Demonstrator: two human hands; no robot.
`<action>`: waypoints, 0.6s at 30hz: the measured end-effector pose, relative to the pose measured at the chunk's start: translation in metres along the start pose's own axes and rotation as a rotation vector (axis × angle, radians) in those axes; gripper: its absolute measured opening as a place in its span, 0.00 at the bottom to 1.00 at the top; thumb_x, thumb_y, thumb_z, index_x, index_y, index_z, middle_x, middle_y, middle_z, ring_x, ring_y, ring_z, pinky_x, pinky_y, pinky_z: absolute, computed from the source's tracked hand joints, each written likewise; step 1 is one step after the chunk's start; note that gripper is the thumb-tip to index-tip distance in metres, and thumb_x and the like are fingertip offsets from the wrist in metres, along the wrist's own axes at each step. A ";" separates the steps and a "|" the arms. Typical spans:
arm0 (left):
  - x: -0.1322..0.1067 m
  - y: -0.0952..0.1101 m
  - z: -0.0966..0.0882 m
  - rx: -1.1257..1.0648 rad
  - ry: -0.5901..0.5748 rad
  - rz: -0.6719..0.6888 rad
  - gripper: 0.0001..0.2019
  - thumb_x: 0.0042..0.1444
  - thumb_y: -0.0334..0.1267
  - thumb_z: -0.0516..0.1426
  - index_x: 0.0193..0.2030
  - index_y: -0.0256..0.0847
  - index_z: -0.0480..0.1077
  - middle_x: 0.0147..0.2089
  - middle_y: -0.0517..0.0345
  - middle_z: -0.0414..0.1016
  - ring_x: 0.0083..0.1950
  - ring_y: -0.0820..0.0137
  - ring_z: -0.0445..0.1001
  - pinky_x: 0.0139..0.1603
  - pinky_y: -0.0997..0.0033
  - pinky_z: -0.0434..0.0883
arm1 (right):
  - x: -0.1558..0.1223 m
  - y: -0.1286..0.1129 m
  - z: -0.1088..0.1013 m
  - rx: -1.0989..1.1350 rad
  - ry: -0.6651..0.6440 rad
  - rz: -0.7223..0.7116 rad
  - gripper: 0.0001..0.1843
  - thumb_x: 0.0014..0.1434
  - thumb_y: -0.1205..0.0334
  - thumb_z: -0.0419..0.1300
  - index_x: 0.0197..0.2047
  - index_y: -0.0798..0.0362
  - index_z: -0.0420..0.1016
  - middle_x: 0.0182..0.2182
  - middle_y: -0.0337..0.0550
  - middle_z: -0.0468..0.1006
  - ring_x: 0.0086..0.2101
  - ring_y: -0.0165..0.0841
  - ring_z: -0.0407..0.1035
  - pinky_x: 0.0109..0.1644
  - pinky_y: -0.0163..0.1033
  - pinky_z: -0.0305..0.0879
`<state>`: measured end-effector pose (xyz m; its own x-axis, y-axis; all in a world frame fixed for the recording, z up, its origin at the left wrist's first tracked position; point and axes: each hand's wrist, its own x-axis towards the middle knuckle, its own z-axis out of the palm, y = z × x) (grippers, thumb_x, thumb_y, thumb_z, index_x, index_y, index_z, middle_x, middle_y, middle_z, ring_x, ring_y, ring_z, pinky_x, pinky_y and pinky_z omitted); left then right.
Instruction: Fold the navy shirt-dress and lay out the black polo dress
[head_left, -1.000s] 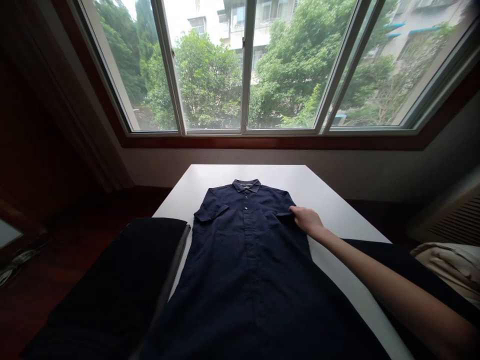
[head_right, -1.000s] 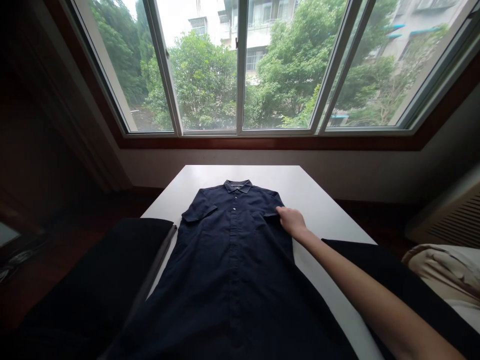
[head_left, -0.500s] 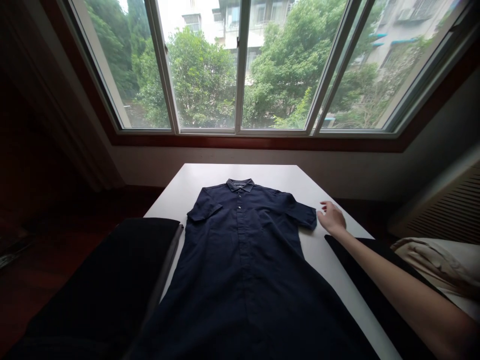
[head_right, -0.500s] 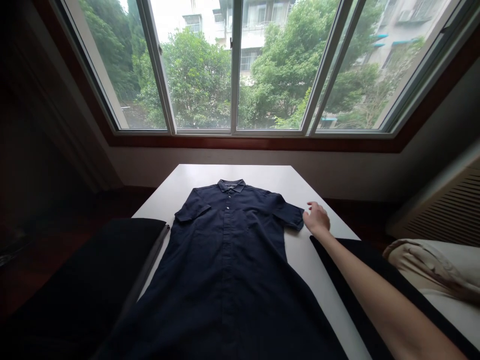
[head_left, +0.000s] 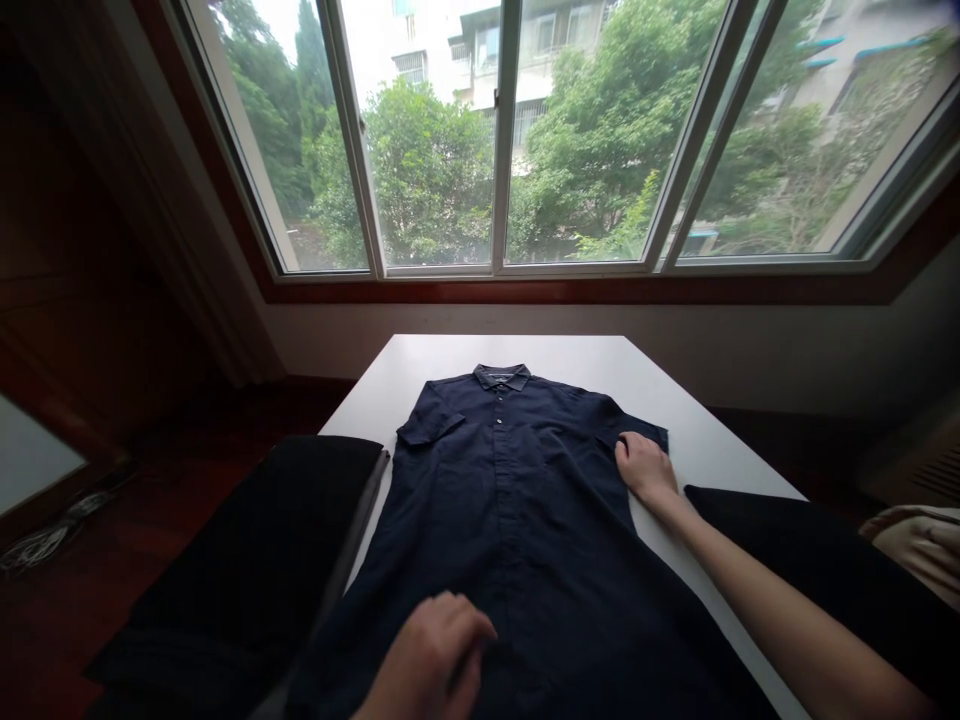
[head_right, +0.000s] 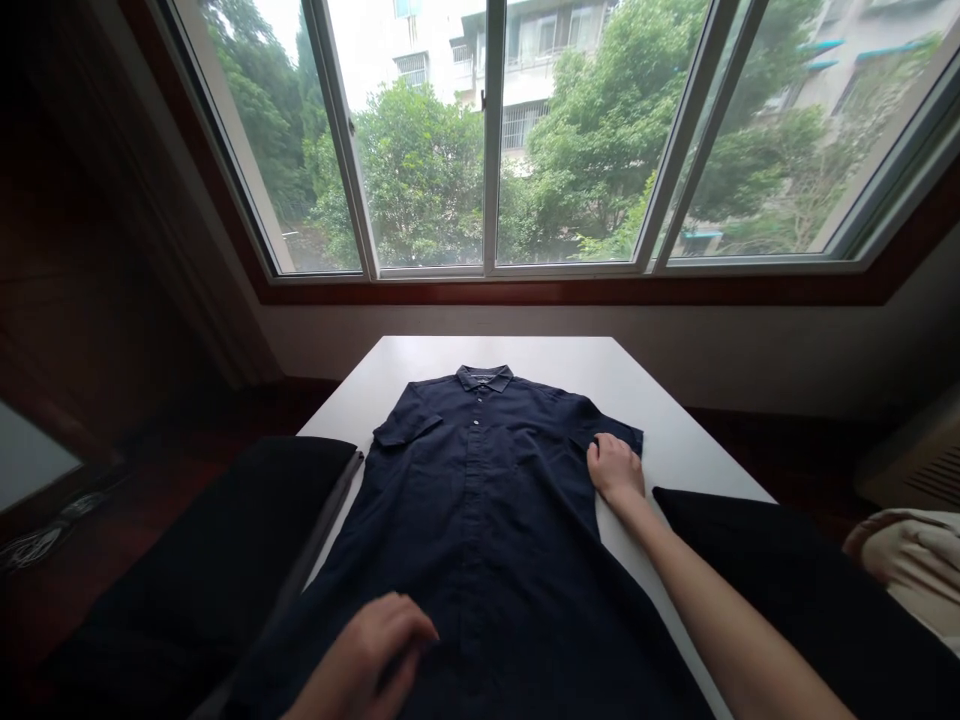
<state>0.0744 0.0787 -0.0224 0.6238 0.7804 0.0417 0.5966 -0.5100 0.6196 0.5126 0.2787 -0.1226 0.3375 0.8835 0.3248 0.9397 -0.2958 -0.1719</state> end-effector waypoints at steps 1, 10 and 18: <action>0.017 -0.005 -0.017 0.023 0.062 -0.002 0.13 0.59 0.26 0.51 0.46 0.45 0.72 0.45 0.54 0.76 0.49 0.66 0.73 0.54 0.64 0.69 | -0.001 0.001 0.002 0.013 0.017 0.012 0.19 0.66 0.60 0.46 0.53 0.56 0.71 0.53 0.52 0.74 0.53 0.42 0.66 0.56 0.44 0.59; 0.203 -0.103 -0.052 0.461 0.051 -0.220 0.22 0.62 0.41 0.54 0.62 0.39 0.65 0.72 0.40 0.53 0.72 0.52 0.52 0.68 0.50 0.55 | -0.003 0.000 0.002 0.066 0.071 0.066 0.18 0.66 0.56 0.45 0.50 0.54 0.70 0.50 0.50 0.76 0.53 0.42 0.66 0.58 0.48 0.55; 0.259 -0.157 -0.030 0.428 0.201 -0.340 0.27 0.65 0.47 0.50 0.65 0.32 0.61 0.72 0.35 0.52 0.73 0.52 0.51 0.70 0.50 0.50 | -0.004 0.000 -0.001 0.051 0.059 0.081 0.17 0.66 0.56 0.46 0.50 0.53 0.70 0.52 0.49 0.75 0.53 0.42 0.66 0.57 0.48 0.55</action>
<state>0.1271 0.3714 -0.0852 0.2789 0.9578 0.0695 0.9237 -0.2874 0.2536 0.5109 0.2748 -0.1234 0.4160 0.8340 0.3624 0.9058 -0.3446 -0.2465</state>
